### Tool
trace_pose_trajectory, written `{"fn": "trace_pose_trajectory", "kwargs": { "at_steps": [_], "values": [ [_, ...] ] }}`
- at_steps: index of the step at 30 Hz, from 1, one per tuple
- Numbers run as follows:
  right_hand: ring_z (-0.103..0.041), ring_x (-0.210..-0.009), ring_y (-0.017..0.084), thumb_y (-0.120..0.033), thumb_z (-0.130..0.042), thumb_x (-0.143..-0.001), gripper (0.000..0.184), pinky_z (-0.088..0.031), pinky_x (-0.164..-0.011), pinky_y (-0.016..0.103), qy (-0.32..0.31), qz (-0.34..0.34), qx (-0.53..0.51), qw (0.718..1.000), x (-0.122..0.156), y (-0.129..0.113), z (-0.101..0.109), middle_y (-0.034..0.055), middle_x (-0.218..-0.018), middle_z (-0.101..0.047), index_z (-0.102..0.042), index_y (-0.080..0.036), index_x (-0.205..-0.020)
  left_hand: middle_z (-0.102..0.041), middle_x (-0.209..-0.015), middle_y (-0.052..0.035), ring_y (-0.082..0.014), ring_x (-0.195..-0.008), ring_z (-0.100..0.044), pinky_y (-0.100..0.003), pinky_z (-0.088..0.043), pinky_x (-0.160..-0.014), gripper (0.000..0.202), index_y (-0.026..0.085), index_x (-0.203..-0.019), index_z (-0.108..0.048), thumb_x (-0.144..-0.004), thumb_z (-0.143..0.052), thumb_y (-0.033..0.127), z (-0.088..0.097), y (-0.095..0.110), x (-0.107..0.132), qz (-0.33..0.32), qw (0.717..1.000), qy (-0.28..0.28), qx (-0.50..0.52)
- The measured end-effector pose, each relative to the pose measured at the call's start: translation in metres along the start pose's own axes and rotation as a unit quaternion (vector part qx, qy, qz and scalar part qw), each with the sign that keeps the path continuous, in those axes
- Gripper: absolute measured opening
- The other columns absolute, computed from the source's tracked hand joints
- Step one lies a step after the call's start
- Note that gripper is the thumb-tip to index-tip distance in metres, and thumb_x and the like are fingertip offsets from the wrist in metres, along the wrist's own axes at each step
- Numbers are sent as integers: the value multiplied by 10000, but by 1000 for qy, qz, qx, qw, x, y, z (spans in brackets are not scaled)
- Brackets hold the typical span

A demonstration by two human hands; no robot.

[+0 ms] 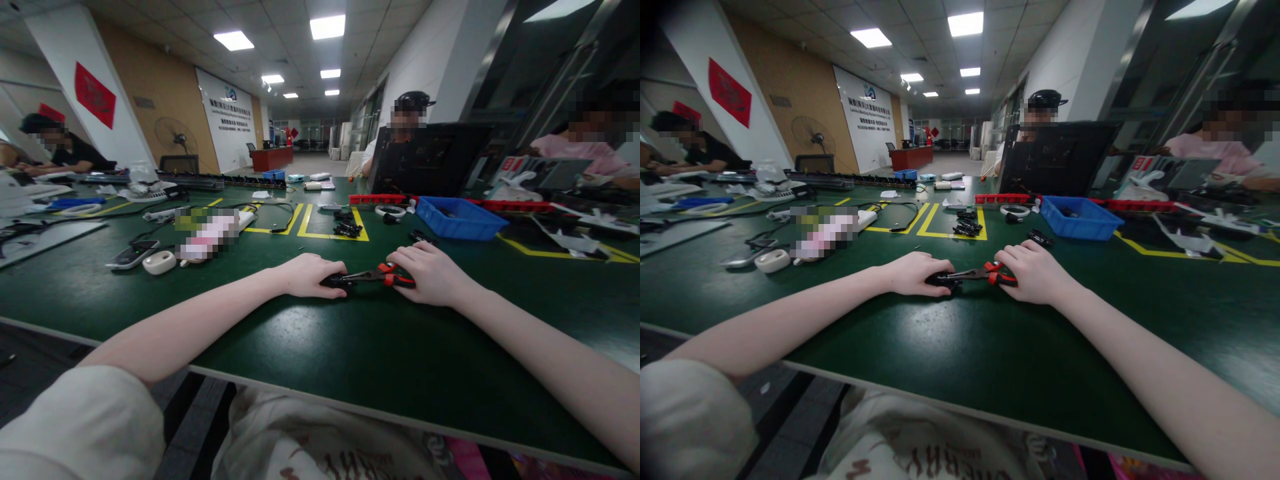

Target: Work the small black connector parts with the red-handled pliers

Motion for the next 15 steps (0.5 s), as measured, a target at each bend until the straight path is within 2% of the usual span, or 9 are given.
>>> {"fn": "trace_pose_trajectory", "kwargs": {
  "at_steps": [15],
  "values": [
    [-638,-827,257,-342,-562,-833,269,-427,-794,383,0,-10,-28,1000,0,1,0,112,-928,-685,-609,-146,-1011,-675,-836,-36,-224,-735,-644,-272,-404,-625,410,199,-1159,-537,-942,-518,547,0,0,0,-6,1000,4,-7]
  ]
}}
Point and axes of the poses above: each hand's wrist, its own x-axis away from the middle knuckle, its own z-axis out of the back of the hand, y = z × x, the point moved 6 cm from there along -x, towards the middle knuckle
